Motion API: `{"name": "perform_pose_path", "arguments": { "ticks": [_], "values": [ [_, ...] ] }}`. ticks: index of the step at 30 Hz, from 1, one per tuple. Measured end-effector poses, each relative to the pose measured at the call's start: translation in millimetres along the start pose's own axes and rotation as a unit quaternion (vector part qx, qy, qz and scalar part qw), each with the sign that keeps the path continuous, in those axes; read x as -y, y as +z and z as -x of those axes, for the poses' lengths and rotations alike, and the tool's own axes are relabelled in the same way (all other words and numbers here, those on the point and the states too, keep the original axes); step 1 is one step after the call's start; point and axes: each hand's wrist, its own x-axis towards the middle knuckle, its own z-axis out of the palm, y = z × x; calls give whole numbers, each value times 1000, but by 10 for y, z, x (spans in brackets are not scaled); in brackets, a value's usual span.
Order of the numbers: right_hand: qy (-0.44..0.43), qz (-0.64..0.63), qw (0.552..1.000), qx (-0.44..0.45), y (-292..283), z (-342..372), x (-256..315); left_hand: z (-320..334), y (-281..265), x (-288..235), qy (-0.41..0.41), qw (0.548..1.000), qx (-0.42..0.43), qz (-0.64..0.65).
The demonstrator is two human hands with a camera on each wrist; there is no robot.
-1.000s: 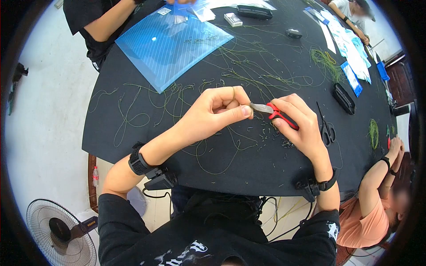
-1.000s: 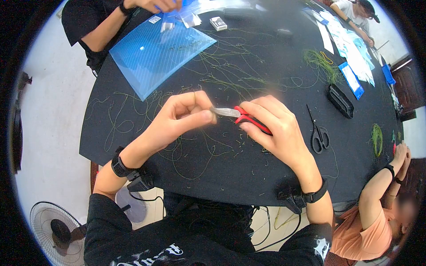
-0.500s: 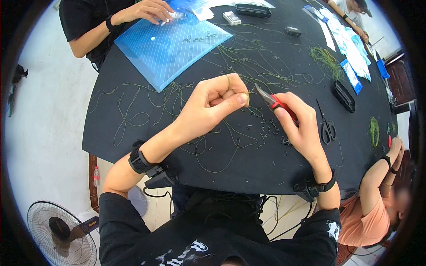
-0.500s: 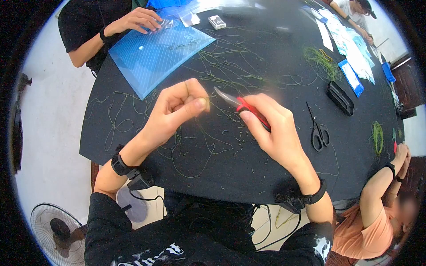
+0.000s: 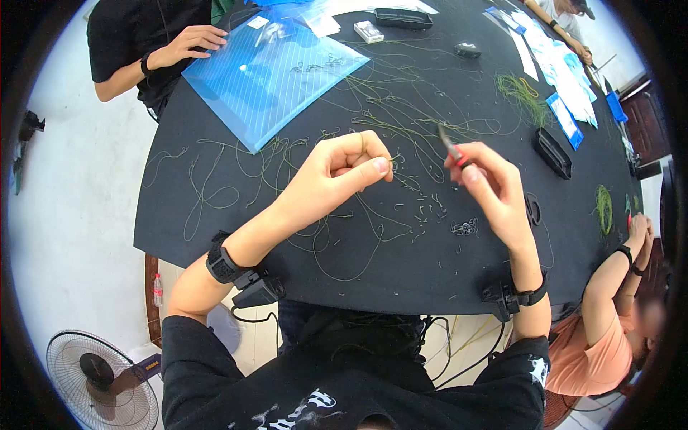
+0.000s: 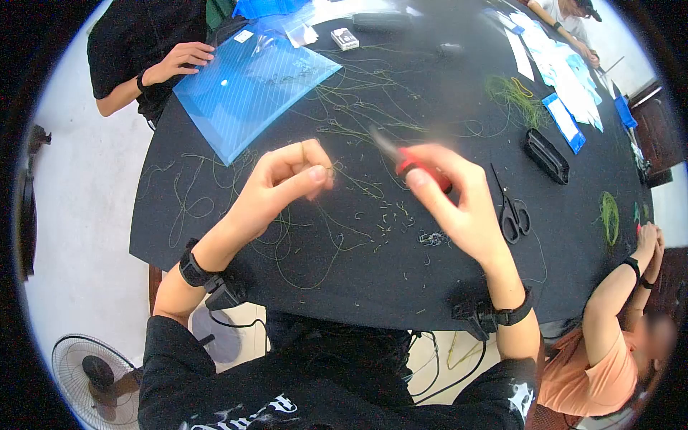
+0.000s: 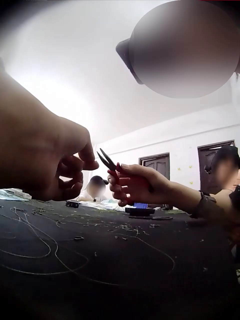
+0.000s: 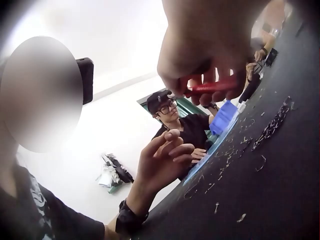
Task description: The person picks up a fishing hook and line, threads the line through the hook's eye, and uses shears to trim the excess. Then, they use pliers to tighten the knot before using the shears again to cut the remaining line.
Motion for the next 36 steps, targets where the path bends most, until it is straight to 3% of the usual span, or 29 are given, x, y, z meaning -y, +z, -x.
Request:
{"name": "perform_pose_path", "arguments": {
  "ticks": [3, 9, 11, 22, 31, 36],
  "values": [
    [-15, 0, 1000, 27, 82, 18, 36, -6, 30, 9, 21, 1000, -12, -15],
    [63, -239, 966, 75, 231, 34, 99, 30, 100, -50, -13, 998, 4, -65],
    [93, -231, 967, 45, 315, 59, 146, 34, 133, -54, -3, 997, 11, -82],
    [24, -75, 996, -40, 467, 111, 96, 42, 194, -25, 13, 986, 2, -164],
    [-53, 26, 998, -13, 476, 134, 160, 42, 200, -18, 27, 989, -14, -144],
    [-25, -29, 998, -59, 435, 118, 102, 41, 191, 5, 39, 990, -14, -136]
  ]
}}
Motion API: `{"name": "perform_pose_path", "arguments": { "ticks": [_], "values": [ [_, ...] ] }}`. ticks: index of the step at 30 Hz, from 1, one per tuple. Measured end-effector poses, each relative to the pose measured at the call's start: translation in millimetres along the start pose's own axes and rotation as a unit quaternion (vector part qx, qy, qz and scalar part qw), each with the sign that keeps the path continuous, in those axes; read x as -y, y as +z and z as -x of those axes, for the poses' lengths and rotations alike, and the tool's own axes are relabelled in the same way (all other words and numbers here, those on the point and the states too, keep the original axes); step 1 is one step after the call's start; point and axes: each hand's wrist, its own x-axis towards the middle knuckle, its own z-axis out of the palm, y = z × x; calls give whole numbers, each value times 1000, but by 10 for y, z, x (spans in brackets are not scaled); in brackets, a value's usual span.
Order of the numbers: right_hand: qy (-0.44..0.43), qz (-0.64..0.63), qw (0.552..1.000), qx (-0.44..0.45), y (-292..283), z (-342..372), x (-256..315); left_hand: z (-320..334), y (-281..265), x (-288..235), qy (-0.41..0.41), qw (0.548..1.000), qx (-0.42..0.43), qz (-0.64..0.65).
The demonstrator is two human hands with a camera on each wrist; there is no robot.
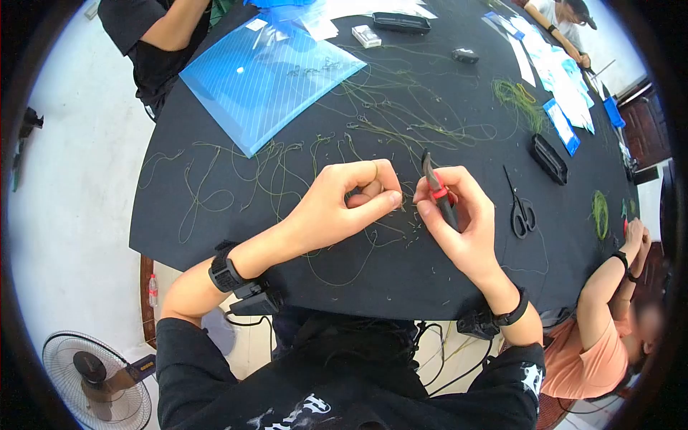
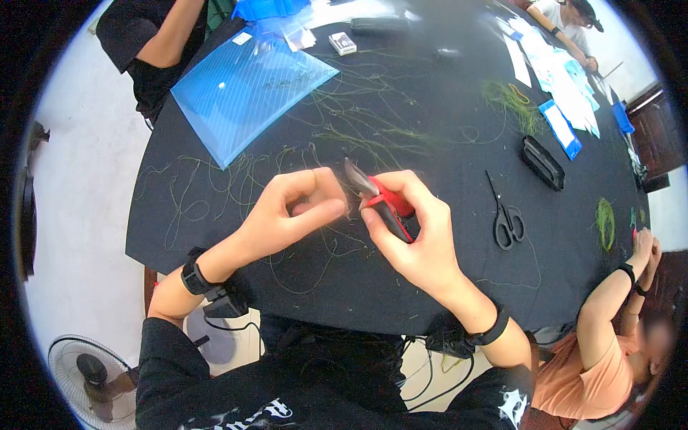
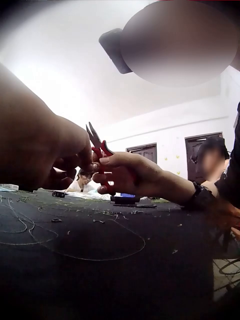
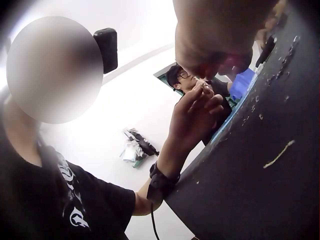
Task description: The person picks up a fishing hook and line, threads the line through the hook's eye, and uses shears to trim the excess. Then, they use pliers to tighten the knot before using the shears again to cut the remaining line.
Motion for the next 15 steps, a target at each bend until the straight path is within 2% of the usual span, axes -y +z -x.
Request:
{"name": "perform_pose_path", "arguments": {
  "ticks": [5, 15],
  "values": [
    [40, -45, 998, 10, 49, 10, 8, 18, 19, -81, -45, 999, 16, 19],
    [50, -59, 997, 14, 40, 10, 13, 25, 36, -44, -6, 999, 39, -13]
  ]
}}
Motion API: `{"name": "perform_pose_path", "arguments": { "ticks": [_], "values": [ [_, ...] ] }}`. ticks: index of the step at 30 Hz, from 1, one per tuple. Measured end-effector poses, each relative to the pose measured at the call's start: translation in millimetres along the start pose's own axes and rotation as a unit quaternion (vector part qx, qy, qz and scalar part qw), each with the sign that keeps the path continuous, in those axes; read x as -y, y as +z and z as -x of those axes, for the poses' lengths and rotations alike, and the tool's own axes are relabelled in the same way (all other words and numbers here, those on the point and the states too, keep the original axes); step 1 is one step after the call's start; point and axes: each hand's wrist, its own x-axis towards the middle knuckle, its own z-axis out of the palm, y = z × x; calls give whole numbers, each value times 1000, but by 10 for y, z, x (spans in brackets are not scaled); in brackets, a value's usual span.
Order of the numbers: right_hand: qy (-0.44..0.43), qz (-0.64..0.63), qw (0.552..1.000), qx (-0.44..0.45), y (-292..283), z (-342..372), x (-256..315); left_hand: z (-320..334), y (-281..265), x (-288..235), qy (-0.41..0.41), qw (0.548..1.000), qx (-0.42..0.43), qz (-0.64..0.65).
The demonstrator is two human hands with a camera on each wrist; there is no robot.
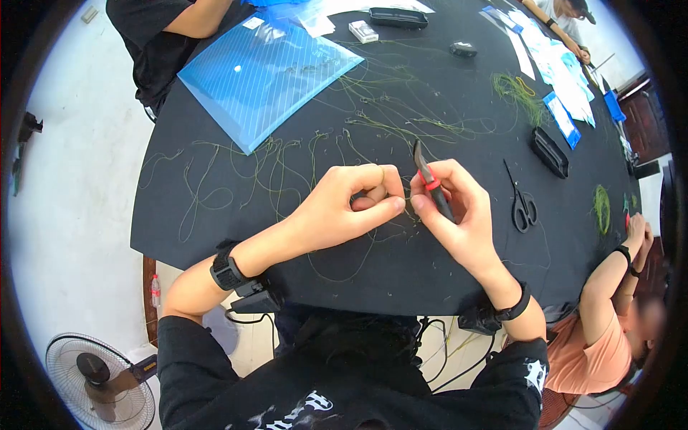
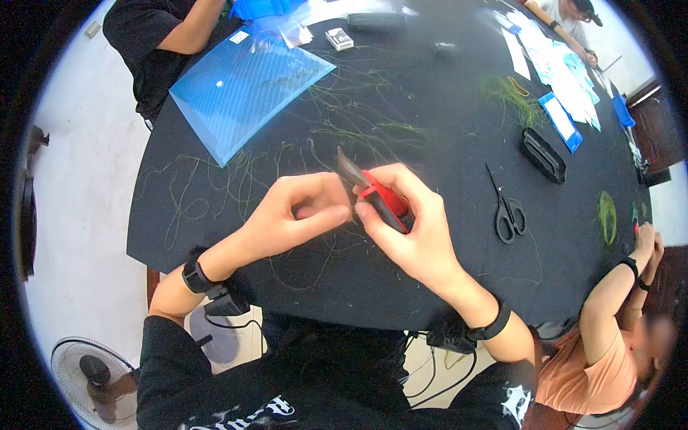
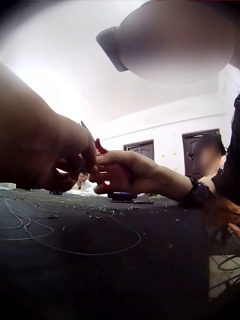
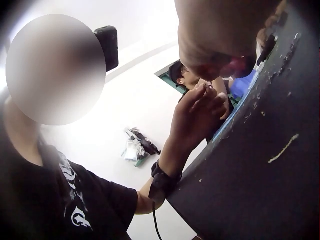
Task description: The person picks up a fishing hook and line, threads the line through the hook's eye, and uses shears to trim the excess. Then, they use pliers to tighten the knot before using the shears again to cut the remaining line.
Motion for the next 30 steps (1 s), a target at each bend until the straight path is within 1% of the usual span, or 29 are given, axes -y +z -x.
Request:
{"name": "perform_pose_path", "arguments": {
  "ticks": [2, 4, 5, 7, 8, 10, 13, 15, 18, 21, 24, 26, 29, 30],
  "values": [
    [-6, 4, 1000, 2, -13, -8, 3, 3, 16, 30, 0, 1000, 24, -7],
    [-20, 19, 1000, 9, -22, -13, -1, 3, 36, 40, -6, 1000, 29, 6],
    [-26, 14, 1000, -4, -20, -13, -10, 4, 43, 45, -9, 999, 31, 12],
    [-40, 6, 999, -30, -17, -21, -36, 3, 53, 73, -38, 994, 40, 92],
    [-50, 40, 997, -43, -51, -26, -47, 0, 52, 80, -53, 989, 44, 131],
    [-61, 49, 995, -63, -94, -29, -12, -18, 29, 26, -66, 975, 28, 211],
    [-130, 171, 976, -28, -174, -43, 60, -31, -41, 43, -64, 943, 24, 326],
    [-115, 187, 975, -24, -163, -41, 89, -33, -83, 65, -51, 924, 24, 379],
    [-101, 229, 968, -17, -153, -47, 127, -34, -109, 81, -17, 911, 10, 411],
    [-112, 251, 961, -22, -135, -57, 88, -30, -119, 63, -15, 909, 11, 416],
    [-127, 260, 957, -30, -129, -65, 65, -36, -77, 14, -25, 931, -2, 365],
    [-129, 261, 956, -34, -113, -63, 78, -32, -67, 8, -31, 932, -3, 362],
    [-170, 260, 950, -35, -120, -80, 26, -30, -62, 11, -37, 933, -5, 358],
    [-168, 261, 950, -34, -117, -80, 26, -30, -63, 13, -38, 933, -5, 357]
  ]
}}
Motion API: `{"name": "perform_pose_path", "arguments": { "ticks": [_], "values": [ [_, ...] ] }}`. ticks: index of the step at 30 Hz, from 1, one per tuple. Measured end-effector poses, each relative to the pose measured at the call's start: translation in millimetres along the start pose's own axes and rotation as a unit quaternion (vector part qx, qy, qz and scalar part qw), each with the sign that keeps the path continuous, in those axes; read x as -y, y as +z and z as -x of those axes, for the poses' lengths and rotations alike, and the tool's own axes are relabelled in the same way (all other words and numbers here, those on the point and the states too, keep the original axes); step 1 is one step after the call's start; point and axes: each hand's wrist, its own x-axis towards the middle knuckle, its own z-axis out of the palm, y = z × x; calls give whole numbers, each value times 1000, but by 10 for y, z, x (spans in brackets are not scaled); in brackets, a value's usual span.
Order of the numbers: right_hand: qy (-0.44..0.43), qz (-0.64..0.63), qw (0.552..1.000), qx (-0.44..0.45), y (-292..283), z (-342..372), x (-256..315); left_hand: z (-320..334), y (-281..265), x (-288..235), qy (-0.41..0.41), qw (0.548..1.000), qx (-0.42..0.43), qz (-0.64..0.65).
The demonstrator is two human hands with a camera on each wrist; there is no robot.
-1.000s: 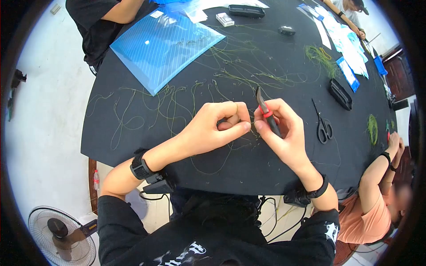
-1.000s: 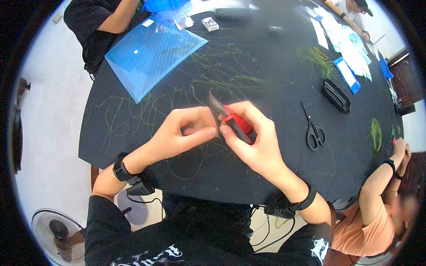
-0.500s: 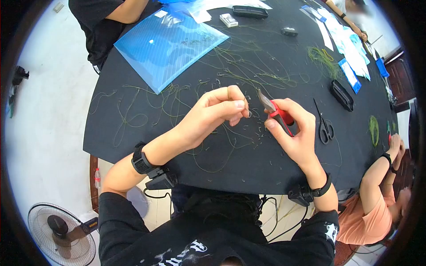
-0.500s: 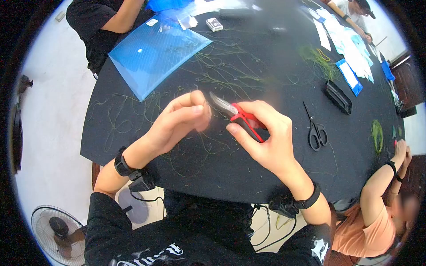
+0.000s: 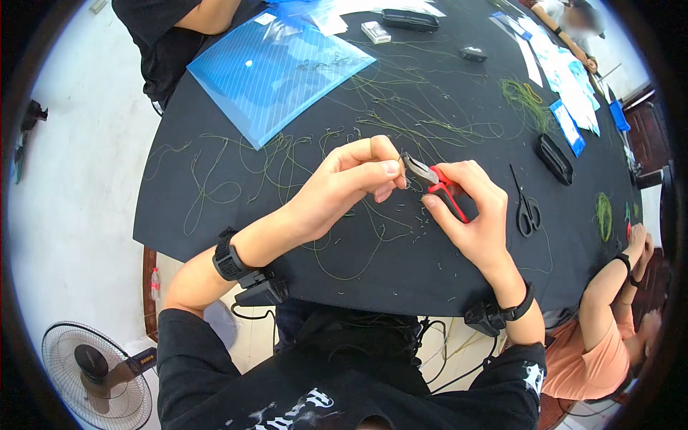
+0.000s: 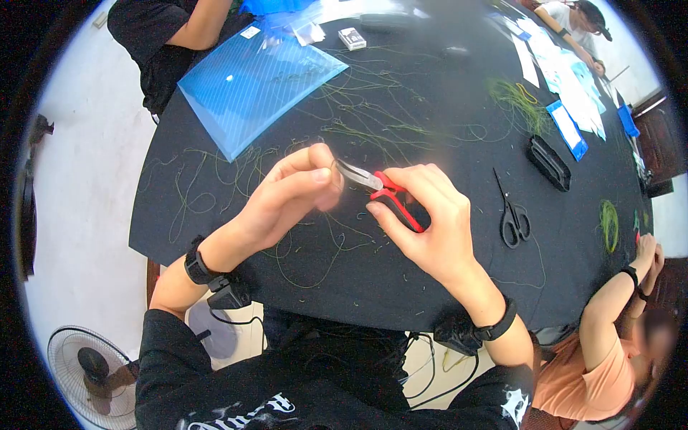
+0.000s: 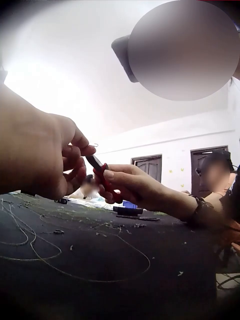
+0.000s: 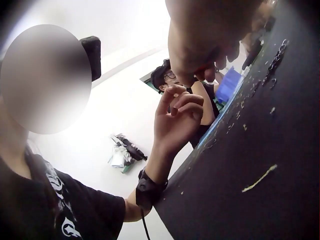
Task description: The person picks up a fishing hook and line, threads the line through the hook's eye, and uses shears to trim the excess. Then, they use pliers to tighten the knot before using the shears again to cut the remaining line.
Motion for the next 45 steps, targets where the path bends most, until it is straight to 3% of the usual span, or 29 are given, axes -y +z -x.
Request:
{"name": "perform_pose_path", "arguments": {
  "ticks": [45],
  "values": [
    [53, -24, 998, 35, -7, 22, 33, 2, -12, 18, 16, 999, -11, -31]
  ]
}}
